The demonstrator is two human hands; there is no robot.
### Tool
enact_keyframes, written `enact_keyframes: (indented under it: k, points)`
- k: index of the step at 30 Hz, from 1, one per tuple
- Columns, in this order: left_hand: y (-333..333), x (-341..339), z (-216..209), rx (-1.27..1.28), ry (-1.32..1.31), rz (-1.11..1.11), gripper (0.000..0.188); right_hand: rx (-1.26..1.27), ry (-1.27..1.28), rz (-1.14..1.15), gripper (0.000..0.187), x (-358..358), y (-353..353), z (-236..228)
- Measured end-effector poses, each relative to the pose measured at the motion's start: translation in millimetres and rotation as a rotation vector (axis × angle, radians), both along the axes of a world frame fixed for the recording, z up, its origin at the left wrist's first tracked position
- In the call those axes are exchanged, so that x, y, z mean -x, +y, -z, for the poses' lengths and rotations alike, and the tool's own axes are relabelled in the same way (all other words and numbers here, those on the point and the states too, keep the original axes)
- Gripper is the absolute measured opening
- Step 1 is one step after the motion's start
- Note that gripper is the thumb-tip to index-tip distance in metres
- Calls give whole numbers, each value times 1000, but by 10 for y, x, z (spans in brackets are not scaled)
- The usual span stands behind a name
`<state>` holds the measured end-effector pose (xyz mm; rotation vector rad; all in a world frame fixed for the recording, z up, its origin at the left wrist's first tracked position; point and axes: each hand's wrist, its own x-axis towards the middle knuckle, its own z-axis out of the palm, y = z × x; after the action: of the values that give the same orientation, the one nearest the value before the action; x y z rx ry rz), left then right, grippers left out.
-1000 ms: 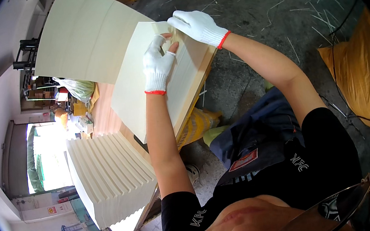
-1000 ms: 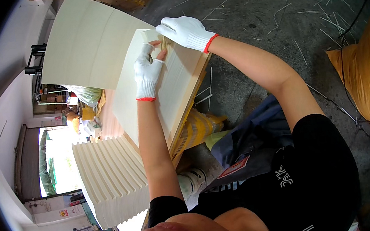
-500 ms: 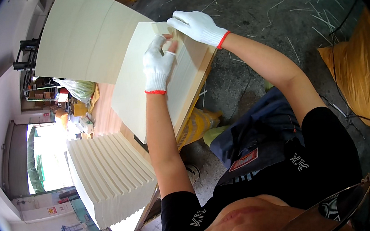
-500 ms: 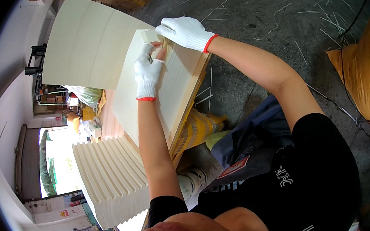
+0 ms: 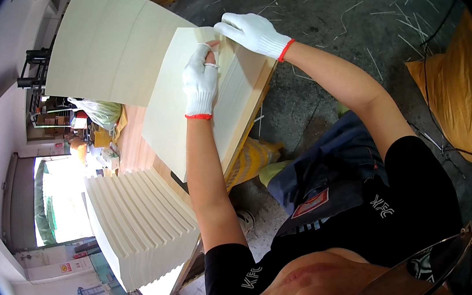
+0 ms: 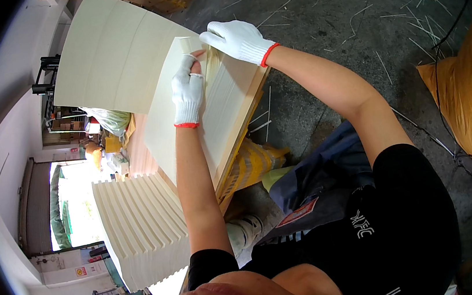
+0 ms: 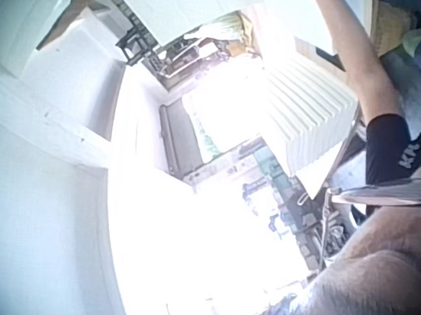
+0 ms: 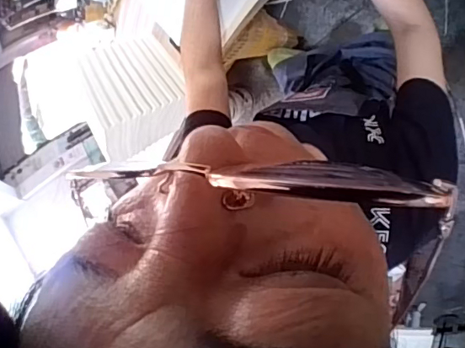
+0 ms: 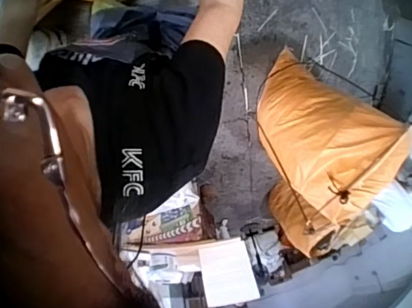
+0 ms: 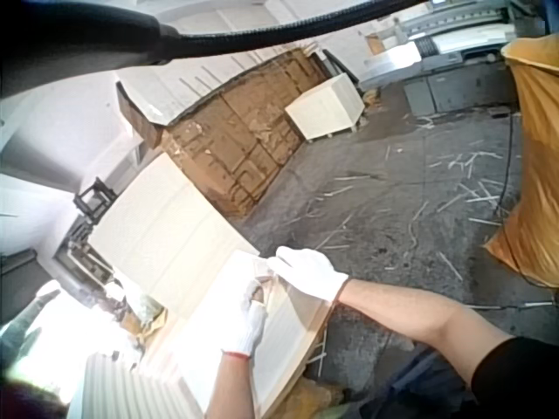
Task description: The person applies glue to the side edges of white paper stacks using a brush and then aligns the stacks on a wooden workbench.
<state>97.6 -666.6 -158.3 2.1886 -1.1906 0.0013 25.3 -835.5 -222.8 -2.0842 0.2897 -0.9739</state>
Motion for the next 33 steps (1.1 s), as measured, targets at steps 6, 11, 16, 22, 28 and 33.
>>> enact_keyframes:
  k: [6, 11, 16, 22, 28, 33]
  points:
    - [15, -30, 13, -66, -104, 33, 30, -9, -25, 9, 37, -39, 32, 5]
    - [-11, 53, -25, -67, 35, 11, 29, -32, -13, -6, 37, 25, 26, 0]
    - [-13, -4, 71, 107, -113, 16, 20, -15, 22, 11, 36, 33, 48, -45]
    - [5, -80, 62, -47, -132, 45, 22, 2, -28, 37, 33, -25, 50, 6]
    - [-12, -62, 49, -48, -134, 50, 28, -10, -39, 25, 40, -5, 29, 0]
    - [-3, -54, 81, 98, -115, 56, 21, -30, 10, 27, 35, 23, 57, -47]
